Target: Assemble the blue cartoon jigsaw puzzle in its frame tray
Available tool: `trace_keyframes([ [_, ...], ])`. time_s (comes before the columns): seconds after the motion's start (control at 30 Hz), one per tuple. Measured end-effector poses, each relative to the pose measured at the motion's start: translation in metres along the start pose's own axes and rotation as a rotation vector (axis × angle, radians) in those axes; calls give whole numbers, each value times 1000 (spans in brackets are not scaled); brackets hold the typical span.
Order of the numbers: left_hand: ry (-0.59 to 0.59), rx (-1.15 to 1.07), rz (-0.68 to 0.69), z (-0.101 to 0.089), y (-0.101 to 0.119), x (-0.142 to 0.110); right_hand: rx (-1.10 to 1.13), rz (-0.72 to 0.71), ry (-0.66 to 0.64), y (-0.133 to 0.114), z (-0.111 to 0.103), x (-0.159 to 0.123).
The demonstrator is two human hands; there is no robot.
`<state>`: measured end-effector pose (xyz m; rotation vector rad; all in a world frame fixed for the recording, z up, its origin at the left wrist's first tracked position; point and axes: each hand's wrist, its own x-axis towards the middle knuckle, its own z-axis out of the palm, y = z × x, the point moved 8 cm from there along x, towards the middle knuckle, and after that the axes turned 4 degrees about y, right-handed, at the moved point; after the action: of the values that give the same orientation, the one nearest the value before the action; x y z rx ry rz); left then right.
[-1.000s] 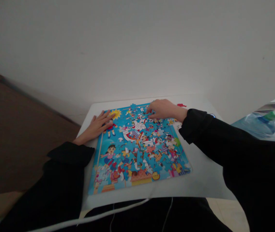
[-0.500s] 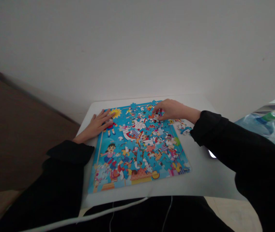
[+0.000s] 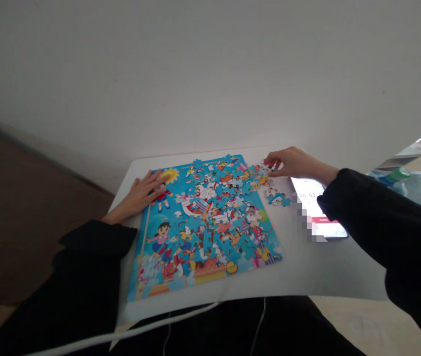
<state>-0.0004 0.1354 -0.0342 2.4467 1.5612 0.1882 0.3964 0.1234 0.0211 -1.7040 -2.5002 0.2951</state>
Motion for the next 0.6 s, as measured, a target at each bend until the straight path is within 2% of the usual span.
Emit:
trace_keyframes([
  [0.3, 4, 6, 1, 1, -6, 1, -42, 56, -17, 29, 16, -4],
  [0.6, 0, 48, 12, 1, -8, 2, -109, 7, 14, 4, 14, 0],
])
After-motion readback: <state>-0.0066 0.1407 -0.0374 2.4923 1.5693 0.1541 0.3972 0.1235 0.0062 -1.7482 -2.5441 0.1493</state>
